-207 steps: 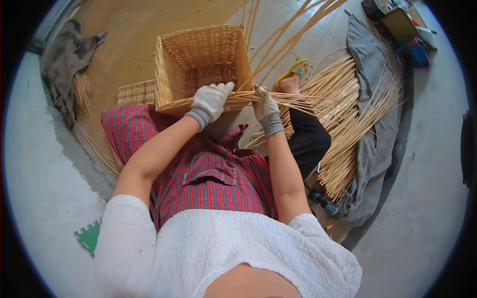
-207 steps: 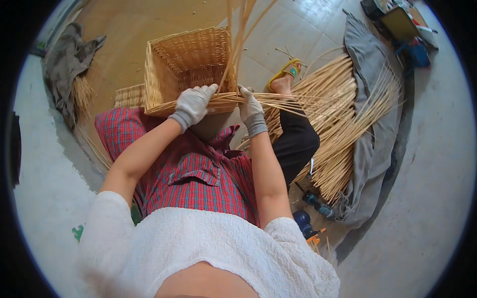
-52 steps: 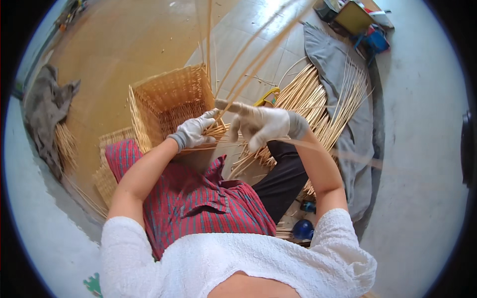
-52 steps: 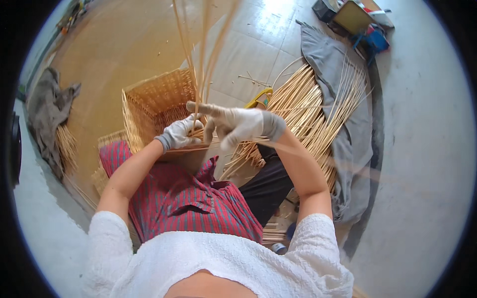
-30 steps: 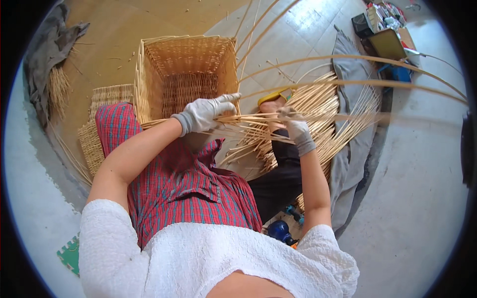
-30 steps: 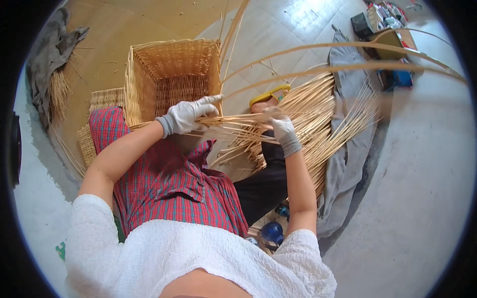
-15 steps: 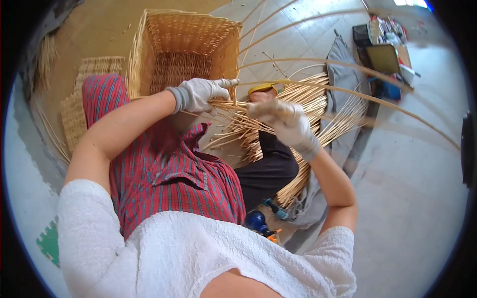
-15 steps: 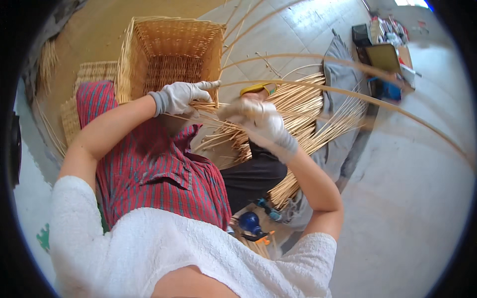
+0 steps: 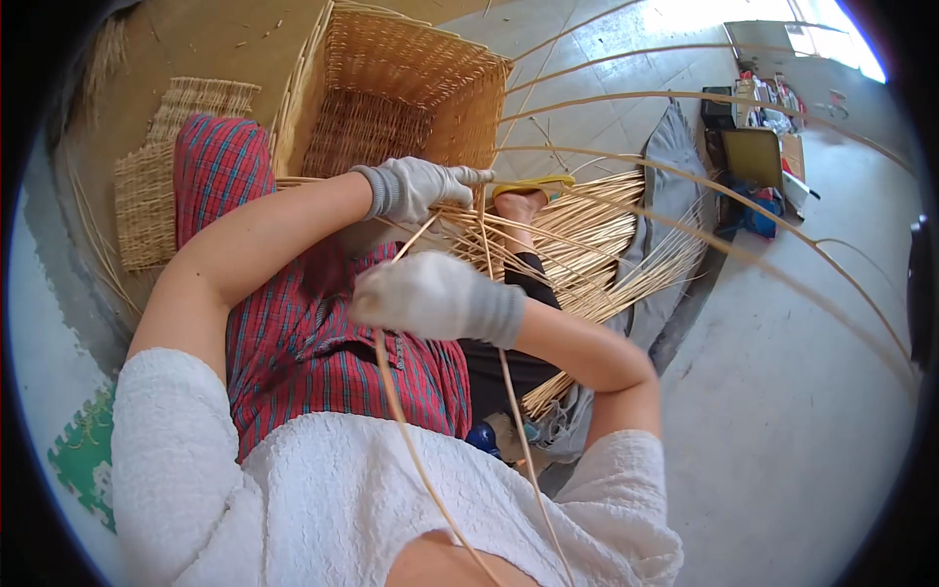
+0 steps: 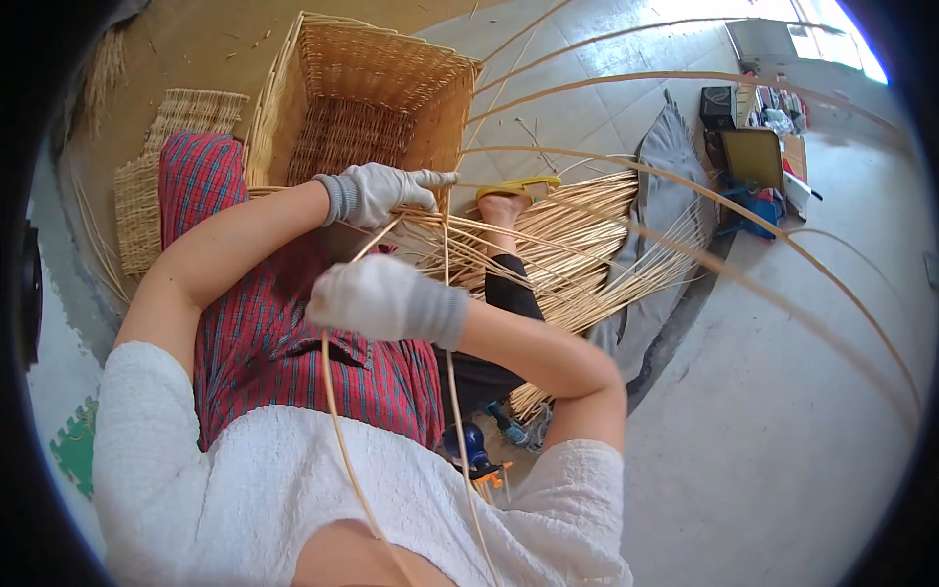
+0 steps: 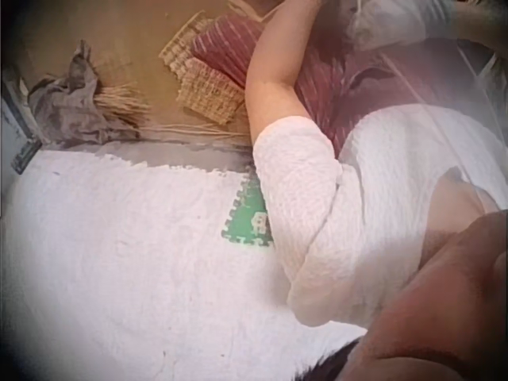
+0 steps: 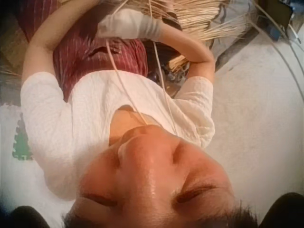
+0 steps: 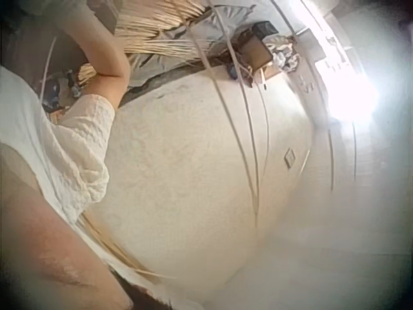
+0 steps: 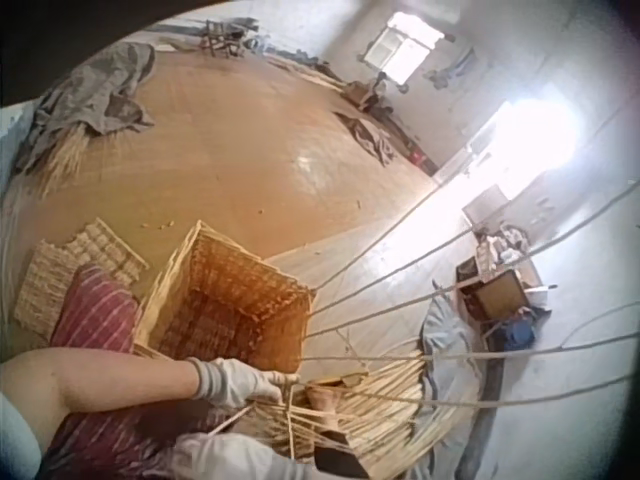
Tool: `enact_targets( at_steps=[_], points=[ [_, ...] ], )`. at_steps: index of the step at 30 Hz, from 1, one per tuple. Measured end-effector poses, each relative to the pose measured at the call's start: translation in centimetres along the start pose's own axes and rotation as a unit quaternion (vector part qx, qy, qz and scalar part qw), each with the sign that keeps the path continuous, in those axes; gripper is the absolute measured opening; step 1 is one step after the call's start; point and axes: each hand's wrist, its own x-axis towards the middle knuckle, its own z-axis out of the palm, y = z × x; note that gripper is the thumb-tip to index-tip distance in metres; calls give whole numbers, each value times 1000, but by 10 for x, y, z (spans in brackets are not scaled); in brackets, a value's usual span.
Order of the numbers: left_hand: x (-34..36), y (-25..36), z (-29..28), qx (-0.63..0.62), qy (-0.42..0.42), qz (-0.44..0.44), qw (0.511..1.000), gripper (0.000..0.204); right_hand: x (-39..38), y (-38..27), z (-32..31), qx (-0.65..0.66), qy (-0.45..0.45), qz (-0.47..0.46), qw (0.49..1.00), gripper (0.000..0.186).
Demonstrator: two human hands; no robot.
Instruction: The person sits on the floor and weaves a rectangular basket using thin bamboo strips. They interlace the strips through the vertical frame of the basket, occasionally adjusting the structure and trimming excess material with scissors.
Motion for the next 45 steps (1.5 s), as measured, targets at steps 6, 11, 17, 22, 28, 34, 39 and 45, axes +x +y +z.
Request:
enact_targets(
  at_steps=[6,11,17,22,28,34,39,45],
  points=[
    [-3,-6,3,-1,39,29,999,53,-137,61,-2,347,559,174,733,24],
    [4,36,-21,40,-36,-88,995,52,-200,121,74,466,650,270,536,28],
    [-3,28,-14,59,11,-78,995,58,-199,125,65,569,605,240,502,24],
    [4,35,-18,41,-2,-76,996,66,-202,131,68,571,596,255,504,25],
    [6,36,-15,44,-25,-106,993,66,-201,125,65,568,599,253,506,27],
    [8,41,-20,78,-30,-118,989,67,-189,99,20,340,508,302,732,28],
    [4,49,-27,97,-44,-144,984,60,-83,97,-48,-121,314,328,883,61],
    [4,43,-13,137,-80,-176,972,55,-50,120,-37,-229,237,269,905,61]
  ],
)
